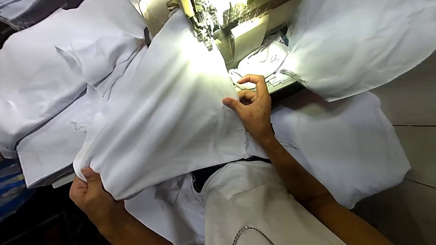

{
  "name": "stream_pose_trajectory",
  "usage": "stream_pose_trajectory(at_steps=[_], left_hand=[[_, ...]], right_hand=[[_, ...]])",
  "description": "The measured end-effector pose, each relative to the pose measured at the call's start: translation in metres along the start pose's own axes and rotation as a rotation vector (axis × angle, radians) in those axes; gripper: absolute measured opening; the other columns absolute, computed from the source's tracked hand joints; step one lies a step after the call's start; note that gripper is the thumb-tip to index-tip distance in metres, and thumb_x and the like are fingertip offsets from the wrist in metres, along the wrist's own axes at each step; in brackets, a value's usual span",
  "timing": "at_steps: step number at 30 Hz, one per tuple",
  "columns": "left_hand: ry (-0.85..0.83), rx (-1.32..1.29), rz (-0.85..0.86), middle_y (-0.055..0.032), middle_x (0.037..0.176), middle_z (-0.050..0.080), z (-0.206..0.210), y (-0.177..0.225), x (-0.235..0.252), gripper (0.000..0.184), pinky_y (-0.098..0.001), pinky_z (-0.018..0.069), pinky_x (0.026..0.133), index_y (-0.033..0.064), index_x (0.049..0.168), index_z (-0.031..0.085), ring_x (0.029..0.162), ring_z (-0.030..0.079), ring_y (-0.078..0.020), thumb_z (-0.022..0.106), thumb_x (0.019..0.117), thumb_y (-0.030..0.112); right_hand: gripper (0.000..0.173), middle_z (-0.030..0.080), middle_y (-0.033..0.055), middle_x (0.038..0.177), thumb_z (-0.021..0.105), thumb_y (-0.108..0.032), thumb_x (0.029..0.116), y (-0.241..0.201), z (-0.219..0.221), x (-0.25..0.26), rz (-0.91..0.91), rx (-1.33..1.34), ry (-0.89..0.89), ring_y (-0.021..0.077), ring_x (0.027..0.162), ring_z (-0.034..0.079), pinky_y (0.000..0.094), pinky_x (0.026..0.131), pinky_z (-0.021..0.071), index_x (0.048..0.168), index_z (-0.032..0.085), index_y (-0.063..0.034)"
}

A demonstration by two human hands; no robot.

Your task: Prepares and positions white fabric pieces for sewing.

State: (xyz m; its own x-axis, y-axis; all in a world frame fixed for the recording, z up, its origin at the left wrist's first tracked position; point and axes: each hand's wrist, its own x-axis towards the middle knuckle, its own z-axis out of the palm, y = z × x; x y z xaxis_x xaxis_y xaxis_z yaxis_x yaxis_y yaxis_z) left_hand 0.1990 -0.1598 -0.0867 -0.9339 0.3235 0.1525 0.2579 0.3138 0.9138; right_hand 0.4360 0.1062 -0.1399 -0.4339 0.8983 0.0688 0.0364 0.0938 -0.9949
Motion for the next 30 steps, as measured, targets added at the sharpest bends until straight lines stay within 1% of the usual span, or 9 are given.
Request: stream_pose_trajectory(at_steps=[11, 16, 18, 19, 20, 22, 25, 28, 30], left_hand=[[-0.059, 0.012, 0.012, 0.0158, 0.08, 0.063, -0.005, -0.008, 0.002, 0.021, -0.0162, 0.0564, 0.073, 0.0116, 0.101, 0.058, 0.076, 0.065, 0.006, 0.039, 0.1092, 0.011], [-0.135, -0.134, -0.046, 0.0163, 0.084, 0.068, -0.005, -0.01, 0.001, 0.025, -0.0166, 0.0572, 0.077, 0.0168, 0.103, 0.06, 0.08, 0.067, 0.005, 0.036, 0.11, 0.016], [-0.229, -0.244, -0.087, 0.016, 0.093, 0.072, -0.008, -0.011, -0.003, 0.018, -0.0184, 0.0577, 0.084, 0.0191, 0.11, 0.061, 0.09, 0.069, 0.0034, 0.046, 0.1068, 0.029], [-0.242, -0.274, -0.103, 0.0154, 0.094, 0.074, -0.007, -0.011, -0.005, 0.019, -0.019, 0.0591, 0.083, 0.0193, 0.111, 0.06, 0.09, 0.071, 0.0022, 0.061, 0.1003, 0.035], [-0.232, -0.279, -0.11, 0.0146, 0.093, 0.074, -0.006, -0.01, -0.005, 0.026, -0.0197, 0.06, 0.082, 0.0175, 0.113, 0.058, 0.088, 0.071, 0.0012, 0.068, 0.0952, 0.034], [-0.171, -0.29, -0.082, 0.0116, 0.093, 0.073, -0.001, -0.012, -0.003, 0.022, -0.0216, 0.0608, 0.082, 0.0123, 0.115, 0.056, 0.088, 0.072, -0.0013, 0.064, 0.0954, 0.02], [-0.131, -0.345, -0.019, 0.0095, 0.095, 0.073, 0.005, -0.02, 0.0, 0.015, -0.0232, 0.0593, 0.086, 0.0109, 0.115, 0.057, 0.09, 0.071, -0.0026, 0.048, 0.1029, 0.01], [-0.118, -0.351, -0.01, 0.0075, 0.098, 0.073, 0.008, -0.026, -0.005, 0.018, -0.0256, 0.0594, 0.089, 0.0094, 0.115, 0.057, 0.094, 0.071, -0.0044, 0.043, 0.1053, 0.009], [-0.096, -0.289, -0.043, 0.009, 0.097, 0.072, 0.01, -0.027, -0.01, 0.018, -0.024, 0.0592, 0.087, 0.0091, 0.115, 0.057, 0.092, 0.071, -0.0025, 0.041, 0.1066, 0.009]], right_hand=[[0.023, 0.058, 0.0026, 0.072, 0.077, -0.016, 0.0929, 0.005, -0.001, -0.001, -0.016, 0.023, -0.029, 0.0092, 0.047, 0.048, 0.0195, 0.038, 0.0384, 0.11, 0.062, -0.0114], [0.013, 0.063, 0.0014, 0.078, 0.071, -0.021, 0.0977, 0.003, -0.005, 0.0, 0.016, 0.019, -0.063, 0.0069, 0.057, 0.057, 0.0188, 0.046, 0.047, 0.1, 0.064, -0.0097], [0.014, 0.058, 0.0009, 0.072, 0.065, -0.023, 0.1014, 0.002, -0.007, -0.002, 0.03, 0.045, -0.065, 0.0066, 0.051, 0.051, 0.0186, 0.042, 0.0418, 0.096, 0.063, -0.0098], [0.015, 0.054, 0.0002, 0.068, 0.063, -0.022, 0.1023, 0.0, -0.008, -0.003, 0.029, 0.051, -0.056, 0.0062, 0.049, 0.046, 0.0182, 0.04, 0.0372, 0.093, 0.061, -0.0104], [0.016, 0.052, -0.0003, 0.067, 0.063, -0.021, 0.1024, -0.001, -0.009, -0.004, 0.022, 0.053, -0.047, 0.0057, 0.048, 0.044, 0.0178, 0.04, 0.0351, 0.091, 0.058, -0.0106], [0.018, 0.052, -0.0007, 0.067, 0.066, -0.019, 0.1008, 0.0, -0.009, -0.005, 0.005, 0.047, -0.028, 0.005, 0.049, 0.046, 0.0167, 0.041, 0.0372, 0.089, 0.055, -0.0111], [0.019, 0.058, 0.0007, 0.067, 0.072, -0.018, 0.0972, 0.007, -0.005, -0.006, 0.042, 0.026, -0.002, 0.0063, 0.048, 0.05, 0.0183, 0.041, 0.0394, 0.096, 0.055, -0.0107], [0.031, 0.065, 0.0004, 0.067, 0.072, -0.019, 0.0972, 0.011, -0.003, -0.007, 0.079, -0.004, 0.001, 0.0063, 0.047, 0.051, 0.0194, 0.04, 0.0393, 0.123, 0.057, -0.0113], [0.02, 0.068, -0.0006, 0.071, 0.072, -0.018, 0.0973, 0.012, -0.002, -0.007, 0.061, -0.045, 0.02, 0.0042, 0.053, 0.057, 0.0187, 0.046, 0.0457, 0.114, 0.067, -0.0082]])
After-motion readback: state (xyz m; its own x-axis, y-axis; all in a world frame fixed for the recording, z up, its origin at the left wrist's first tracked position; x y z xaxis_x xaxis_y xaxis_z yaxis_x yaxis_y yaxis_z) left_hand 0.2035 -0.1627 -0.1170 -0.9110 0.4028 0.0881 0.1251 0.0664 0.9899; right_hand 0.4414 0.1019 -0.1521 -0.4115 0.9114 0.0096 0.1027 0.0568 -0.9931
